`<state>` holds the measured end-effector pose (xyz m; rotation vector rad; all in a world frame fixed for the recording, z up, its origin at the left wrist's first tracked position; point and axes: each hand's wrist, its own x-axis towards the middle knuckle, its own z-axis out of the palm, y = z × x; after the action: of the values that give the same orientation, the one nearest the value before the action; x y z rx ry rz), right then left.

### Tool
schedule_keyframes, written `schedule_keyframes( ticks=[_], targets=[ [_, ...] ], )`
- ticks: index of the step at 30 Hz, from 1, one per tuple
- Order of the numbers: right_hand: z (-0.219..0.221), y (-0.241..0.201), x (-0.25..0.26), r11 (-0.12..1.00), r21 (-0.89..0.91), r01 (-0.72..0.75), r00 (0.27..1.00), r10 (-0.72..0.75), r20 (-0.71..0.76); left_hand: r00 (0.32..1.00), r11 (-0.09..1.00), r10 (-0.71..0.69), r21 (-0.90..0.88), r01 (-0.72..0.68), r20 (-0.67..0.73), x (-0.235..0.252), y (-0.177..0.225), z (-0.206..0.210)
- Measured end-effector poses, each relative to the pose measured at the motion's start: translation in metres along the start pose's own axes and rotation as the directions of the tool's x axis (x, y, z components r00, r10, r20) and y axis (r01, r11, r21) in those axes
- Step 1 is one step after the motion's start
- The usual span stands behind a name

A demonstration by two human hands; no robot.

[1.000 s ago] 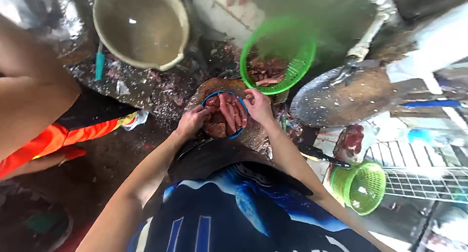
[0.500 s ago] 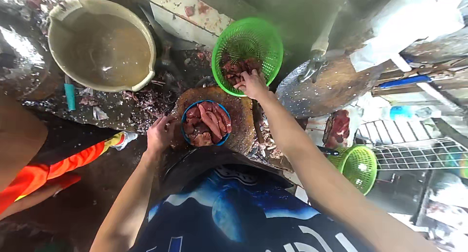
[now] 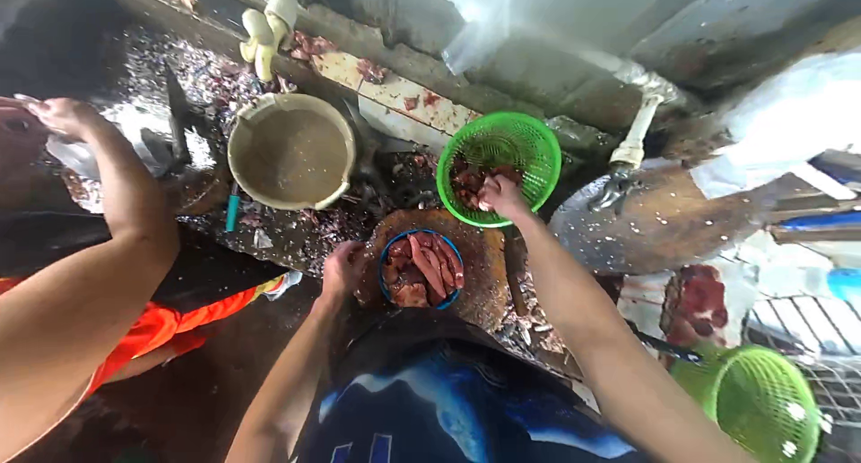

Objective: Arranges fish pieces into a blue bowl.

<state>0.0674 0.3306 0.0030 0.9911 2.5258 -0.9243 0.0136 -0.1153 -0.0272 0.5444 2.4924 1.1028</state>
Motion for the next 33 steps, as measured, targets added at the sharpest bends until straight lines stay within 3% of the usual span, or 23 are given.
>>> schedule_keyframes(
  ticks=[3,6,8,12,17,22,25,30,33],
  targets=[
    [-0.015,0.001,0.006,0.951,0.309,-0.009,0.995,0.041,-0.095,1.0,1.0,-0.007,-0.008,0.007,-0.029,0.006,0.0,-0.009],
    [-0.023,0.008,0.007,0.775,0.631,0.023,0.987,0.081,-0.136,0.996,0.999,0.008,-0.05,-0.012,-0.089,0.004,-0.007,-0.012],
    [-0.031,0.002,0.001,0.666,0.744,0.049,0.979,0.116,-0.168,0.993,0.997,-0.006,-0.074,-0.003,-0.121,0.002,-0.009,-0.012],
    [-0.044,-0.006,-0.016,0.651,0.752,0.108,0.972,0.09,-0.217,0.99,0.996,-0.011,-0.092,-0.002,-0.143,-0.004,-0.008,-0.01],
    [-0.059,-0.023,-0.04,0.743,0.647,0.172,0.962,0.015,-0.273,0.995,0.996,0.03,-0.082,-0.038,-0.099,-0.007,-0.004,0.0],
    [-0.063,-0.037,-0.061,0.637,0.711,0.299,0.948,-0.113,-0.297,0.996,0.992,0.033,-0.121,-0.043,-0.084,-0.012,0.021,0.002],
    [-0.061,-0.048,-0.081,0.623,0.714,0.319,0.947,-0.17,-0.274,0.991,0.976,0.101,-0.185,-0.115,-0.086,-0.015,0.041,0.003],
    [-0.06,-0.057,-0.094,0.614,0.747,0.255,0.962,-0.088,-0.257,0.97,0.935,0.229,-0.258,-0.242,-0.081,-0.003,0.058,0.02],
    [-0.063,-0.057,-0.094,0.548,0.804,0.228,0.965,-0.019,-0.261,0.966,0.916,0.251,-0.309,-0.255,-0.054,0.008,0.07,0.029]
  ],
)
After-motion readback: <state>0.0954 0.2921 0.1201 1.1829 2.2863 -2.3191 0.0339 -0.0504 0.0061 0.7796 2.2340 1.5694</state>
